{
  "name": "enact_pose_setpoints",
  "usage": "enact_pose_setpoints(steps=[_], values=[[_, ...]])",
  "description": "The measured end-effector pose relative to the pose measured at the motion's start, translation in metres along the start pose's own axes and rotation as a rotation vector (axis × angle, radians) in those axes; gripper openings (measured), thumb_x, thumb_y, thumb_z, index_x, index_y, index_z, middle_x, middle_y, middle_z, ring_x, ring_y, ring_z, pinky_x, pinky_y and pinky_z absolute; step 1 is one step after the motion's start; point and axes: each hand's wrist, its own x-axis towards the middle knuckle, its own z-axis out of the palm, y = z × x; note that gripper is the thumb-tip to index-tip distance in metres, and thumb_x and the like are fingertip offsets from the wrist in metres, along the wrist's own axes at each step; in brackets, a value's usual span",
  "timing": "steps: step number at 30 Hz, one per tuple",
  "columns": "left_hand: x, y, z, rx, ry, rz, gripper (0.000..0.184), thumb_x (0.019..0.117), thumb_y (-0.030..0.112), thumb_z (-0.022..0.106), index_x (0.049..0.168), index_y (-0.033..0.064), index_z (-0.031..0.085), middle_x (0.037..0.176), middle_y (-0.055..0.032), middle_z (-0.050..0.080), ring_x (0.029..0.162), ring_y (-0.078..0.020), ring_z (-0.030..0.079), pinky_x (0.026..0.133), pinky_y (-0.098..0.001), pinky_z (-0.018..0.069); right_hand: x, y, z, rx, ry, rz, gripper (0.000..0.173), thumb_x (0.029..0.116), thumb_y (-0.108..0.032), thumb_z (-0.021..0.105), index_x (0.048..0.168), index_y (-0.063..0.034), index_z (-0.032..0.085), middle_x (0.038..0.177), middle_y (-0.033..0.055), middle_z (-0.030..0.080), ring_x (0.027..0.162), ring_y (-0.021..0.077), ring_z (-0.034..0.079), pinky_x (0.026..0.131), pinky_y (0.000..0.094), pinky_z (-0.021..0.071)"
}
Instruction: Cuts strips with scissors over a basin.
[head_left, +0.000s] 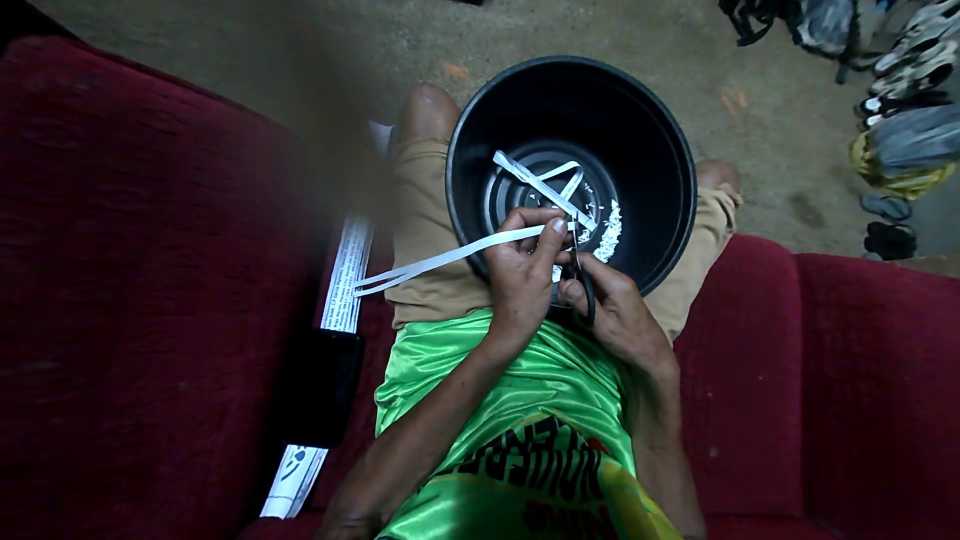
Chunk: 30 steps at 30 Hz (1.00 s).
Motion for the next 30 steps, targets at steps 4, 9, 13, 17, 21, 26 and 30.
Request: enact_pose_setpoints(steps=[4,9,13,17,21,26,30], values=[[0.0007,-0.0001,0.0002,0.001,0.003,0.001,0.014,0.1047,0.010,0.058,0.117,0.0053,0.062,0.097,-0.0086,0.069,0.076,-0.0142,0.070,0.068,-0.0283,0.0623,0.0004,0.0009,0.0002,0.010,0.000,-0.001,0.044,0.1030,-0.048,0.054,0.125,-0.0123,0.064,0.070,-0.0045,0.054,0.054,0.0051,0.049,0.049,0.0231,0.0447],[0.0009,0.0000,0.0012,-0.007,0.013,0.005,0.012,0.1047,0.010,0.058,0.116,0.0054,0.062,0.095,-0.0081,0.069,0.073,-0.0130,0.069,0.067,-0.0266,0.0611,0.0003,0.0019,0.0004,0.005,0.007,-0.011,0.039,0.1040,-0.044,0.054,0.124,-0.0122,0.064,0.070,-0.0040,0.055,0.054,0.0054,0.049,0.049,0.0233,0.0448],[0.0013,0.0001,-0.0002,0.020,0.017,0.000,0.013,0.1043,0.010,0.059,0.116,0.0059,0.062,0.096,-0.0077,0.069,0.076,-0.0139,0.070,0.068,-0.0285,0.0621,-0.0003,0.0040,0.0012,0.027,0.023,-0.020,0.034,0.1045,-0.037,0.056,0.126,-0.0121,0.066,0.073,-0.0017,0.058,0.056,0.0072,0.052,0.051,0.0258,0.0477],[0.0005,-0.0008,-0.0004,0.005,0.016,-0.008,0.014,0.1047,0.011,0.059,0.117,0.0060,0.062,0.097,-0.0082,0.069,0.076,-0.0145,0.071,0.069,-0.0295,0.0628,-0.0023,0.0042,0.0008,0.048,-0.002,-0.006,0.038,0.1044,-0.040,0.055,0.128,-0.0117,0.064,0.073,-0.0022,0.058,0.056,0.0068,0.052,0.051,0.0253,0.0479],[0.0004,-0.0001,-0.0005,0.002,0.020,-0.021,0.014,0.1049,0.012,0.059,0.117,0.0072,0.062,0.096,-0.0076,0.069,0.075,-0.0139,0.070,0.068,-0.0280,0.0619,-0.0027,0.0026,0.0009,0.064,-0.035,-0.004,0.048,0.1024,-0.049,0.055,0.129,-0.0108,0.063,0.074,-0.0036,0.058,0.057,0.0053,0.052,0.052,0.0237,0.0475],[0.0006,-0.0010,0.0003,-0.021,0.004,-0.014,0.014,0.1049,0.011,0.058,0.117,0.0063,0.062,0.092,-0.0091,0.068,0.071,-0.0142,0.068,0.064,-0.0269,0.0605,0.0000,0.0015,0.0009,0.033,-0.027,-0.004,0.048,0.1017,-0.053,0.055,0.125,-0.0119,0.063,0.072,-0.0044,0.057,0.056,0.0052,0.051,0.050,0.0238,0.0470],[0.0009,-0.0007,0.0006,-0.015,0.006,-0.003,0.013,0.1045,0.010,0.059,0.116,0.0060,0.062,0.094,-0.0081,0.068,0.074,-0.0134,0.069,0.067,-0.0269,0.0610,0.0003,0.0027,0.0017,0.038,-0.010,-0.007,0.045,0.1019,-0.051,0.055,0.125,-0.0122,0.064,0.070,-0.0038,0.056,0.054,0.0060,0.050,0.049,0.0245,0.0460]])
